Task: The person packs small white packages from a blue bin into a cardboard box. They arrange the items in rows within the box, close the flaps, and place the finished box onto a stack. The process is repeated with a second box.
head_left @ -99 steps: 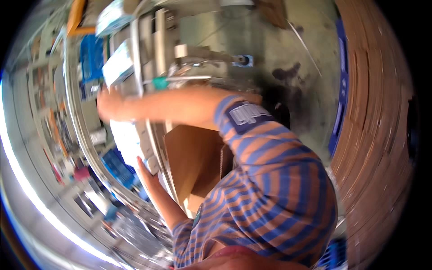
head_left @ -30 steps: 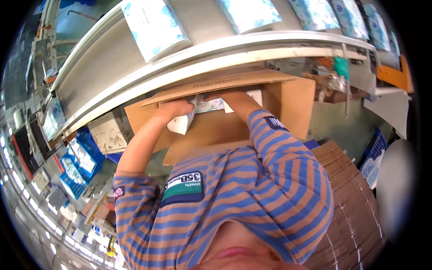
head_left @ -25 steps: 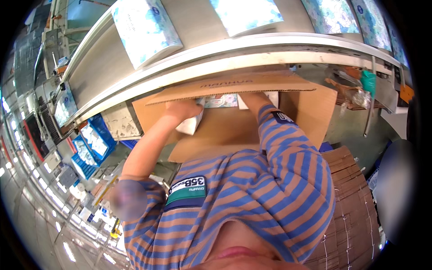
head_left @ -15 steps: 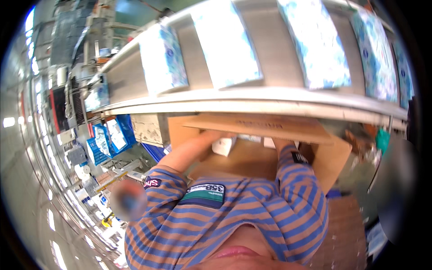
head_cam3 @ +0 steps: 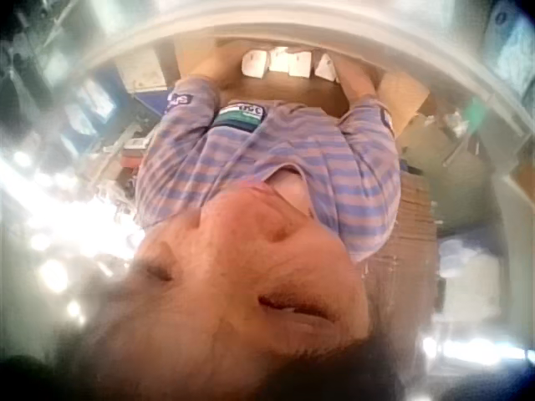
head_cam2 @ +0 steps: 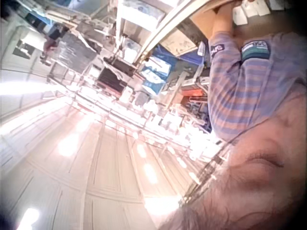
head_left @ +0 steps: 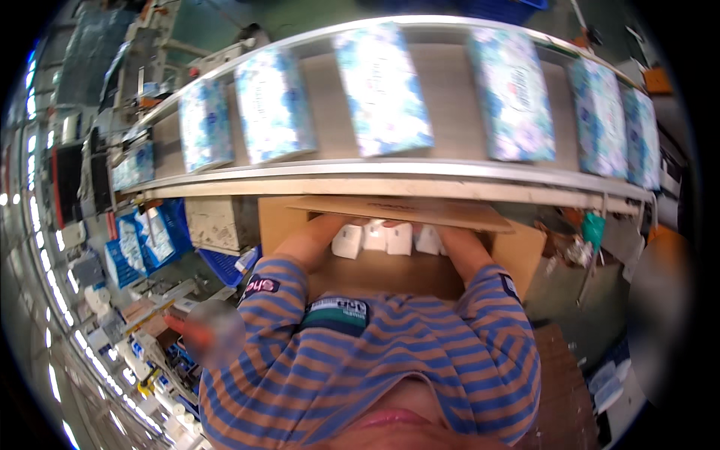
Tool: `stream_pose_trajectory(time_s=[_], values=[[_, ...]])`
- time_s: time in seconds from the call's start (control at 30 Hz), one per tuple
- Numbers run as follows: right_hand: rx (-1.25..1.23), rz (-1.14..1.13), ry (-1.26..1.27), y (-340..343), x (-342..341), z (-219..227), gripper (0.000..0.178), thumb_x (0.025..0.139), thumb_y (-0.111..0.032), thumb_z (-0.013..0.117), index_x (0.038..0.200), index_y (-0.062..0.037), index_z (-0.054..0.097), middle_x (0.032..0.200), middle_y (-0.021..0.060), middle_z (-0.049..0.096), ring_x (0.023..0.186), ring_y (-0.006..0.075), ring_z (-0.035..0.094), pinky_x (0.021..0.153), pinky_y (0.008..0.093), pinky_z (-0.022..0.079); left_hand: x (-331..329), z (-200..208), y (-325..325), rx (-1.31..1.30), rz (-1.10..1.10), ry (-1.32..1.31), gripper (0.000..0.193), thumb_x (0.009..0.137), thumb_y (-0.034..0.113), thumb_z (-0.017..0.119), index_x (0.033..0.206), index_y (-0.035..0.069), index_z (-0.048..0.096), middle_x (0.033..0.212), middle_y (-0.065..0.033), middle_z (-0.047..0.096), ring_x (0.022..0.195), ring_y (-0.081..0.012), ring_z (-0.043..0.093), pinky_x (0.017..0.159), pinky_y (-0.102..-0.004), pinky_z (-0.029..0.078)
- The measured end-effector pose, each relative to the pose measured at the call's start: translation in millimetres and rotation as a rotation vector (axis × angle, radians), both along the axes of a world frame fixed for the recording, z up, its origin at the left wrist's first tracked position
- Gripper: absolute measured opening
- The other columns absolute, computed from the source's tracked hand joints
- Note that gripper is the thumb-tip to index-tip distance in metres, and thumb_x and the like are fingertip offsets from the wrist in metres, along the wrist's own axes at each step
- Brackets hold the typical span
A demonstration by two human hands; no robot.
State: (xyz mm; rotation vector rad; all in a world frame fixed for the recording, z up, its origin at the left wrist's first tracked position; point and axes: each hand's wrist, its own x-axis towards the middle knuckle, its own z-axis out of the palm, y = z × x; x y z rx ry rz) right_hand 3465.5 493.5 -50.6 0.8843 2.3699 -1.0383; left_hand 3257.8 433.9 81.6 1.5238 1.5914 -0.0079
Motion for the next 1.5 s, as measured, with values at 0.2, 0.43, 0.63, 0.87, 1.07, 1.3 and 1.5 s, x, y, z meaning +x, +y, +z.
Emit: stream_pose_trajectory(time_s=[0.2,0.43,0.63,0.87,1.07,1.3,1.5], values=[[-0.120,0.167,-0.104,-14.7,-5.2,21.8,0.067,0.063,-0.054,0.065,0.104,-0.0013,0.061,0.102,0.0210,0.060,0.096,0.0315,0.056,0.082,0.0399,0.044,7.9,4.8,6.0,-0.098,-0.036,0.112,0.038,0.081,0.036,0.053,0.107,0.009,0.059,0.101,-0.0145,0.061,0.091,-0.0265,0.057,0.079,-0.0369,0.044],[-0.311,0.348,-0.076,26.7,-3.3,58.9,0.068,0.063,-0.054,0.066,0.105,-0.0011,0.060,0.102,0.0211,0.059,0.096,0.0317,0.056,0.082,0.0400,0.044,66.1,115.0,34.5,-0.409,-0.169,-0.277,0.044,0.082,0.039,0.055,0.110,0.005,0.059,0.099,-0.0133,0.063,0.088,-0.0219,0.059,0.078,-0.0327,0.045],[-0.122,0.067,1.060,70.4,14.3,340.3,0.051,0.074,-0.034,0.068,0.114,-0.0046,0.054,0.106,0.0175,0.058,0.098,0.0325,0.055,0.085,0.0368,0.044,-16.7,195.6,98.3,0.610,0.377,1.180,0.092,0.065,0.042,0.070,0.134,0.001,0.025,0.125,-0.0252,0.042,0.108,-0.0348,0.050,0.090,-0.0370,0.040],[0.315,-0.673,0.437,132.7,-58.5,301.9,0.080,0.058,-0.045,0.071,0.113,0.0050,0.044,0.100,0.0229,0.052,0.095,0.0332,0.054,0.078,0.0397,0.046,-57.4,180.8,111.3,0.320,0.809,-0.757,0.058,0.073,0.022,0.063,0.120,-0.006,0.043,0.107,-0.0147,0.056,0.101,-0.0210,0.053,0.086,-0.0316,0.042],[0.658,-0.537,0.724,124.6,-22.2,332.7,0.067,0.065,-0.045,0.067,0.110,0.0003,0.048,0.101,0.0158,0.054,0.094,0.0303,0.053,0.079,0.0392,0.043,-12.6,181.5,119.0,0.695,0.633,-0.144,0.086,0.058,0.040,0.078,0.119,-0.005,0.037,0.107,-0.0191,0.056,0.100,-0.0273,0.055,0.084,-0.0352,0.043],[0.745,-0.865,0.363,160.0,65.6,321.9,0.079,0.066,-0.054,0.064,0.120,-0.0023,0.042,0.101,0.0204,0.051,0.099,0.0315,0.051,0.081,0.0425,0.042,42.2,164.4,155.5,0.780,0.565,-0.204,0.098,0.054,0.044,0.079,0.125,-0.002,0.030,0.114,-0.0226,0.051,0.106,-0.0333,0.051,0.089,-0.0389,0.041],[0.722,-1.045,0.168,201.8,148.2,312.2,0.070,0.063,-0.043,0.069,0.115,-0.0026,0.046,0.104,0.0166,0.052,0.102,0.0307,0.051,0.080,0.0425,0.044,115.0,166.9,188.9,0.841,0.466,-0.065,0.103,0.055,0.045,0.078,0.129,-0.004,0.025,0.118,-0.0248,0.048,0.112,-0.0351,0.046,0.093,-0.0391,0.037]])
